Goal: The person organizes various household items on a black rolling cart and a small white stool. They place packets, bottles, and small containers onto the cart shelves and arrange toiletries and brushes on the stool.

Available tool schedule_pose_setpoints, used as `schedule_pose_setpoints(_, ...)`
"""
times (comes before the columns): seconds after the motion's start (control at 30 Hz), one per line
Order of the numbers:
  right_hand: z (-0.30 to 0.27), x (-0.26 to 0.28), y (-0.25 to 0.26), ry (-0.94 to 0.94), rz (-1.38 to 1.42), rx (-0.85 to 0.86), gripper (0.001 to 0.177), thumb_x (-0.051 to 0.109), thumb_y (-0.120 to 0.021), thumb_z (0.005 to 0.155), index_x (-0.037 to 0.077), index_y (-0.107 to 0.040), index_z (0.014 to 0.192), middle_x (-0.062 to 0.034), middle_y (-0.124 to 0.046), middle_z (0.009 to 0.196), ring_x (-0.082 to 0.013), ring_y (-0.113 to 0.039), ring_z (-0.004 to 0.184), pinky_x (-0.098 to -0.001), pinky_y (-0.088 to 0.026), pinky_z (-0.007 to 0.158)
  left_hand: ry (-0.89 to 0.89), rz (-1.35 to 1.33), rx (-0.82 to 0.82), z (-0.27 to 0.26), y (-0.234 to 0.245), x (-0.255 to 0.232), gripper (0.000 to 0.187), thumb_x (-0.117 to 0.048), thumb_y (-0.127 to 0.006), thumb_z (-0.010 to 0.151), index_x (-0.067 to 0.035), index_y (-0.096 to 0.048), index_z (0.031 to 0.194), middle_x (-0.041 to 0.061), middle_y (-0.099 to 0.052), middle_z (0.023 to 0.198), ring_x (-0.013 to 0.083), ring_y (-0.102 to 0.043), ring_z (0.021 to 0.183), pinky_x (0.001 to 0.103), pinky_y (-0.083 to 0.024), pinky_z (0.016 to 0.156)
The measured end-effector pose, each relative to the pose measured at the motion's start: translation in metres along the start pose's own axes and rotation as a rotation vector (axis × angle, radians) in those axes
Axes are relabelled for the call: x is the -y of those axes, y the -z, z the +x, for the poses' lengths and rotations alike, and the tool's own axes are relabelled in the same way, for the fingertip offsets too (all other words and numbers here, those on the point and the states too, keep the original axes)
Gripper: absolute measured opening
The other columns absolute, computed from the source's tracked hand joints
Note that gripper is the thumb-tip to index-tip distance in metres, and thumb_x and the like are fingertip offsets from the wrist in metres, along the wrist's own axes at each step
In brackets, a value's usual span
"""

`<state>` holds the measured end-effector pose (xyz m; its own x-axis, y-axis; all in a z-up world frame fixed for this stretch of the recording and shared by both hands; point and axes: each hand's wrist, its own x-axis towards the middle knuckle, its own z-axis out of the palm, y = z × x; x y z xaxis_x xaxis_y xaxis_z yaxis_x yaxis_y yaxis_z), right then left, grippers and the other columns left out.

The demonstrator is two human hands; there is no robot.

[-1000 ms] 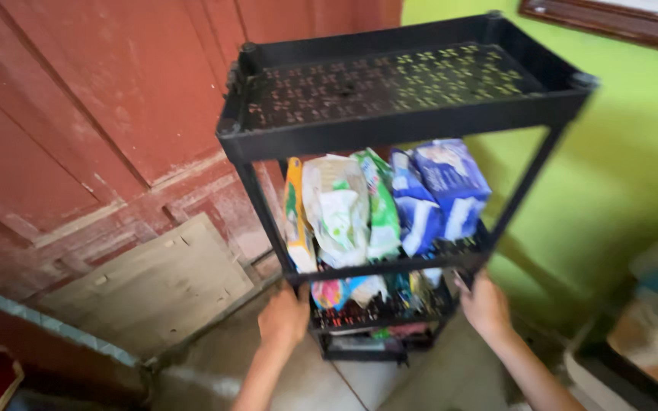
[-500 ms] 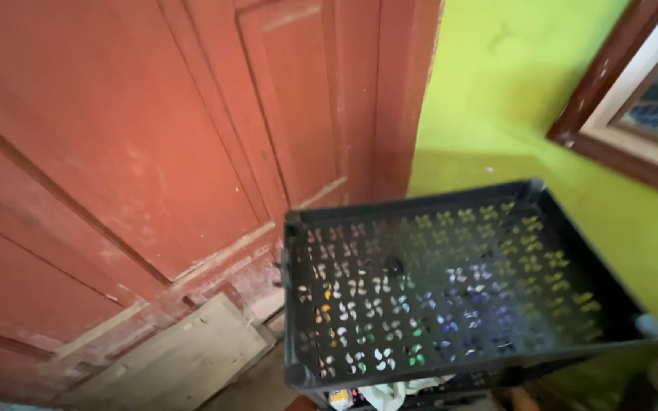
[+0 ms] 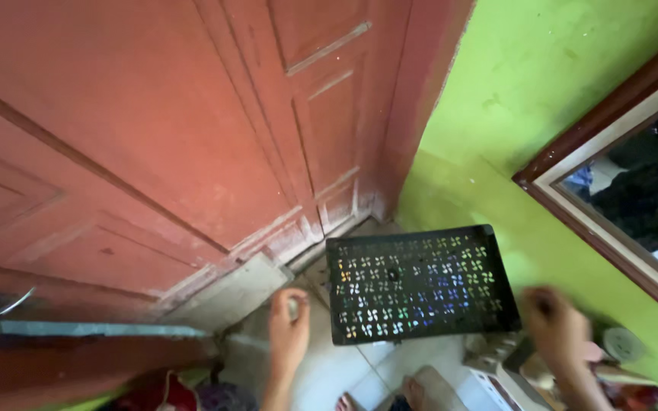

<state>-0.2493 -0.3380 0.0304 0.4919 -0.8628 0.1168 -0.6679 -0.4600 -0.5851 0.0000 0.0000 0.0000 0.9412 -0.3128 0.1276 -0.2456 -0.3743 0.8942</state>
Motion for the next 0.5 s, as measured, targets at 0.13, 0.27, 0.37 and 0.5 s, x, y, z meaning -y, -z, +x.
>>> schedule_pose_setpoints(0.13, -0.007, 0.111, -0.043, -0.024, 0.027, 0.533, 0.039, 0.038, -0.066, 0.074, 0.008, -0.066, 0.098, -0.0147, -0.068, 0.080, -0.0241, -0.064, 0.067, -0.0347, -0.049, 0.061, 0.053, -0.005, 0.171, -0.007, -0.022, -0.060, 0.012, -0.008, -0.057, 0.080, -0.004, -0.054, 0.092, 0.013, -0.056, 0.090, 0.0282, -0.055, 0.086, 0.035, -0.043, 0.077)
schedule_pose_setpoints(0.27, -0.010, 0.159, -0.095, 0.174, 0.039, 0.412, 0.037, 0.034, -0.067, 0.075, 0.003, -0.056, 0.093, -0.0182, -0.059, 0.088, -0.0380, -0.058, 0.079, -0.0447, -0.046, 0.066, -0.064, -0.009, 0.160, -0.018, -0.037, -0.077, 0.023, -0.001, -0.056, 0.075, -0.003, -0.052, 0.098, 0.017, -0.053, 0.094, 0.0325, -0.053, 0.091, 0.038, -0.041, 0.081)
schedule_pose_setpoints(0.37, -0.017, 0.151, -0.116, 0.160, -0.018, 0.401, 0.030, 0.028, -0.063, 0.079, 0.004, -0.055, 0.095, -0.0185, -0.057, 0.097, -0.0414, -0.057, 0.084, -0.0473, -0.046, 0.069, -0.023, -0.007, 0.191, -0.022, -0.031, -0.068, 0.033, 0.002, -0.058, 0.074, -0.004, -0.048, 0.104, 0.017, -0.054, 0.100, 0.0343, -0.053, 0.096, 0.040, -0.041, 0.084)
schedule_pose_setpoints(0.5, -0.011, 0.124, -0.110, 0.304, -0.046, 0.523, 0.028, 0.026, -0.066, 0.077, 0.007, -0.056, 0.096, -0.0189, -0.060, 0.096, -0.0394, -0.059, 0.086, -0.0449, -0.048, 0.072, 0.083, -0.216, 0.286, -0.022, -0.021, -0.055, 0.039, 0.001, -0.066, 0.075, -0.004, -0.041, 0.105, 0.015, -0.054, 0.112, 0.0291, -0.057, 0.103, 0.036, -0.045, 0.087)
